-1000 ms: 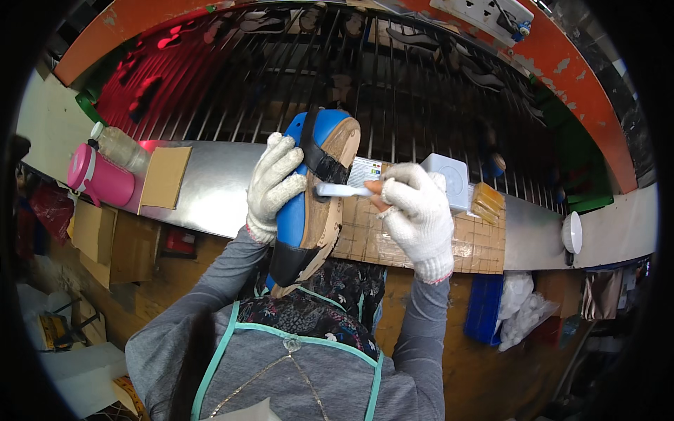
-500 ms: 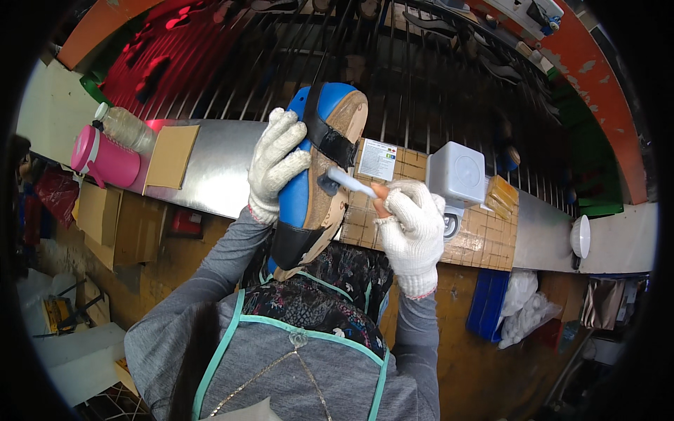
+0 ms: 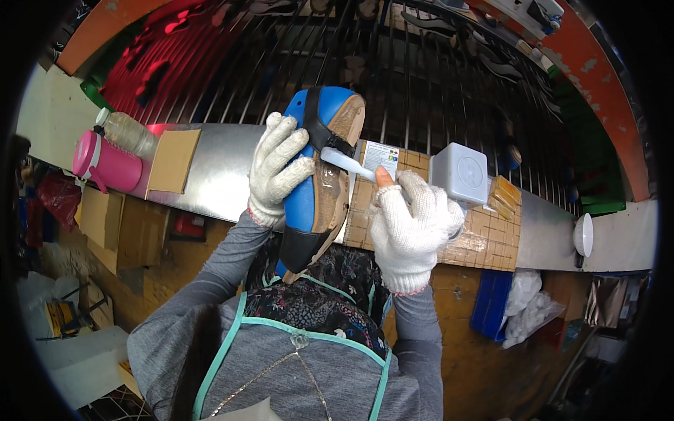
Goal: The person applies glue to the sole and strap junctions of a blue sandal using a small brush. They repeatedly dip the brush into a container and spread the adhesive along the edges, then place the sandal on a metal rack. The person also moves a pink container and a water bottle on the counter.
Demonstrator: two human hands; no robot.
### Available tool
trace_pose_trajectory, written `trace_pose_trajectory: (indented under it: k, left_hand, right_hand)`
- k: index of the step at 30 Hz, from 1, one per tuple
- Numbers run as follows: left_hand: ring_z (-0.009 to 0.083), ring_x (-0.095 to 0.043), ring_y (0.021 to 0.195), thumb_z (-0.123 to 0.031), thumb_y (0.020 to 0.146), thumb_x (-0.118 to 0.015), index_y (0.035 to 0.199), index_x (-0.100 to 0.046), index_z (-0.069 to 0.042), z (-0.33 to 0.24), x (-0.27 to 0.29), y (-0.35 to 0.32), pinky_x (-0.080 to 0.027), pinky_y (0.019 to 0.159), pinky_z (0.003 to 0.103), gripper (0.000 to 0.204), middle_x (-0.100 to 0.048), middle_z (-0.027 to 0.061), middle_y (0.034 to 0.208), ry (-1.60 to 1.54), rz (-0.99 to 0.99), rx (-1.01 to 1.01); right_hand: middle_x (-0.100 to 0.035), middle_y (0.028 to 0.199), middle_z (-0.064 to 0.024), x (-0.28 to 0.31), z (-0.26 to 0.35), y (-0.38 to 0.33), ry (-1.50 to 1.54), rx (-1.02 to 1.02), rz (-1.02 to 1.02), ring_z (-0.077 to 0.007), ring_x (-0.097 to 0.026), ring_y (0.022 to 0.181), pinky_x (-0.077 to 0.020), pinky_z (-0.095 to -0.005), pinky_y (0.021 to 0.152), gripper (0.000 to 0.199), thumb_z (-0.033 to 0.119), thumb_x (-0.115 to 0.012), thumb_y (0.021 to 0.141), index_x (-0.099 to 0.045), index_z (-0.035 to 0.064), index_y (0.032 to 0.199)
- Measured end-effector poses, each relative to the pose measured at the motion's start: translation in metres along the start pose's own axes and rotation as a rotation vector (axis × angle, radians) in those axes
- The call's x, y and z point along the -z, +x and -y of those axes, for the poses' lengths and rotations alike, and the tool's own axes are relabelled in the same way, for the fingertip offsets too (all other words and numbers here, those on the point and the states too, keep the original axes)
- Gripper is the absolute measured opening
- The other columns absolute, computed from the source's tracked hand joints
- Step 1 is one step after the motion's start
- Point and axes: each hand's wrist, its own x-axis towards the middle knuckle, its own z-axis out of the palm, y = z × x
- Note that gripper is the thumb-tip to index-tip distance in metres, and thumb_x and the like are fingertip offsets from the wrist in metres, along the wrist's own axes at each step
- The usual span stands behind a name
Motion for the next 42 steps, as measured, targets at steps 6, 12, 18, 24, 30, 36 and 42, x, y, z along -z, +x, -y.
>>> trace_pose_trajectory:
  k: [6, 12, 18, 24, 30, 36, 42]
  left_hand:
    - [0.0364, -0.053, 0.132, -0.011, 0.076, -0.078, 0.112, -0.062, -0.020, 0.003, -0.001, 0.004, -0.038, 0.113, 0.061, 0.041, -0.061, 0.0117, 0.133, -0.020, -0.065, 0.022]
    - [0.0370, -0.051, 0.135, -0.013, 0.077, -0.078, 0.116, -0.061, -0.019, 0.003, 0.000, 0.003, -0.038, 0.114, 0.059, 0.043, -0.059, 0.0131, 0.136, -0.033, -0.081, 0.032]
    - [0.0369, -0.050, 0.137, -0.016, 0.078, -0.079, 0.116, -0.063, -0.018, 0.001, -0.004, 0.000, -0.037, 0.115, 0.059, 0.041, -0.060, 0.0138, 0.138, -0.022, -0.137, 0.086]
    - [0.0368, -0.050, 0.136, -0.024, 0.081, -0.079, 0.120, -0.062, -0.019, -0.002, -0.008, -0.001, -0.033, 0.117, 0.060, 0.043, -0.059, 0.0145, 0.138, -0.008, -0.176, 0.120]
    - [0.0365, -0.051, 0.136, -0.029, 0.079, -0.082, 0.121, -0.061, -0.019, -0.005, -0.011, 0.001, -0.029, 0.119, 0.059, 0.048, -0.059, 0.0155, 0.138, 0.043, -0.187, 0.148]
    - [0.0361, -0.053, 0.134, -0.027, 0.081, -0.079, 0.118, -0.063, -0.015, -0.002, -0.022, 0.006, -0.033, 0.118, 0.057, 0.042, -0.060, 0.0155, 0.136, 0.089, -0.261, 0.121]
    - [0.0353, -0.054, 0.132, -0.024, 0.084, -0.076, 0.122, -0.063, -0.016, -0.006, -0.029, 0.004, -0.035, 0.117, 0.056, 0.040, -0.060, 0.0150, 0.136, 0.132, -0.279, 0.231]
  right_hand:
    - [-0.067, 0.095, -0.0023, -0.006, -0.012, 0.009, 0.307, -0.089, 0.123, -0.0189, -0.059, 0.083, -0.0372, -0.0346, 0.079, 0.028, 0.012, -0.077, 0.074, -0.079, 0.0115, 0.102]
    - [-0.065, 0.092, -0.0044, -0.003, -0.023, 0.004, 0.511, -0.206, 0.341, -0.0203, -0.058, 0.082, -0.0403, -0.0335, 0.076, 0.018, 0.018, -0.075, 0.084, -0.079, 0.0106, 0.100]
    - [-0.065, 0.091, -0.0068, -0.008, -0.020, -0.014, 0.722, -0.349, 0.371, -0.0220, -0.059, 0.084, -0.0452, -0.0342, 0.075, 0.019, 0.018, -0.075, 0.084, -0.078, 0.0075, 0.099]
    - [-0.066, 0.093, -0.0093, -0.008, -0.011, -0.031, 0.827, -0.415, 0.326, -0.0225, -0.061, 0.086, -0.0463, -0.0345, 0.077, 0.020, 0.016, -0.076, 0.084, -0.078, 0.0055, 0.101]
    - [-0.067, 0.096, -0.0104, -0.005, -0.005, -0.043, 0.806, -0.401, 0.269, -0.0213, -0.062, 0.086, -0.0492, -0.0317, 0.074, 0.020, 0.012, -0.076, 0.084, -0.078, 0.0043, 0.103]
    - [-0.064, 0.099, -0.0063, -0.018, -0.013, -0.033, 0.939, -0.313, 0.132, -0.0117, -0.060, 0.078, -0.0493, -0.0250, 0.067, 0.017, 0.007, -0.072, 0.090, -0.075, -0.0009, 0.105]
    - [-0.056, 0.091, -0.0032, -0.025, -0.005, -0.024, 0.939, -0.666, 0.228, -0.0072, -0.055, 0.076, -0.0445, -0.0224, 0.063, 0.021, 0.010, -0.067, 0.096, -0.071, -0.0049, 0.111]
